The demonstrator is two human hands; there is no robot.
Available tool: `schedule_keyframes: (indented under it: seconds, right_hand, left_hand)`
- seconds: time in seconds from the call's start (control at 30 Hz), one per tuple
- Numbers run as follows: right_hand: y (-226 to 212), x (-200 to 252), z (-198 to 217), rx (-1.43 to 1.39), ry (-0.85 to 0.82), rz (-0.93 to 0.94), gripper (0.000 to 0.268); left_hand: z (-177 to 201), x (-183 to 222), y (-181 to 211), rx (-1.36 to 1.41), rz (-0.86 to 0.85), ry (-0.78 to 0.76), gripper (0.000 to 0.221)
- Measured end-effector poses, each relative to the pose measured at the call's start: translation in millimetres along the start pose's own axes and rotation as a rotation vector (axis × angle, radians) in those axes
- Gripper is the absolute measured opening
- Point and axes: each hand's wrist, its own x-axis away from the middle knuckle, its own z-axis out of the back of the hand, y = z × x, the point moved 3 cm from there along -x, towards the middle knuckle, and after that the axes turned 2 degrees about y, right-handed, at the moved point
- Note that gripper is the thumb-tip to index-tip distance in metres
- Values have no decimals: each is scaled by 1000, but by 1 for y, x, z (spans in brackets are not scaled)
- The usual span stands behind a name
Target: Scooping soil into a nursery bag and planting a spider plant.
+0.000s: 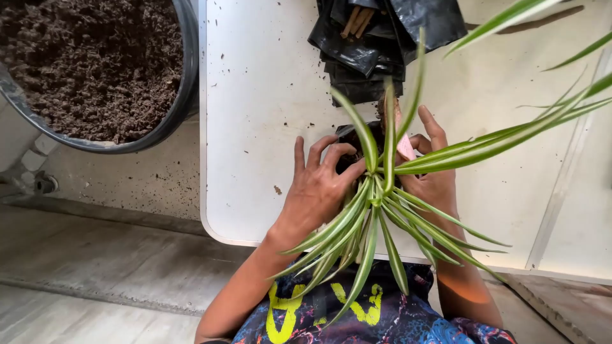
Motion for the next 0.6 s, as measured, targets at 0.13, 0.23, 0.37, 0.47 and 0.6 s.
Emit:
schedule_keyframes:
  seconds: [0.13,0.23,0.37,0.47,0.6]
  right_hand:
    - [3,0,-4,-51,40,-68,85]
    - [-6,0,-6,-28,28,-49,82]
    - [-22,3,-13,9,46,-100,82]
    - [-58,8,-24,59,106,-173,74]
    - [-24,21,-6,38,63,-122,96]
  left_hand:
    - [8,-11,0,9,9,-96,41]
    - [-1,-14,-3,-31,-10,-125,47]
    - [-14,-11,-2,-67,-5,5,39]
    - [-20,-15,1,-36,18,69,32]
    - [-37,-16,-1,27,-37,267,8]
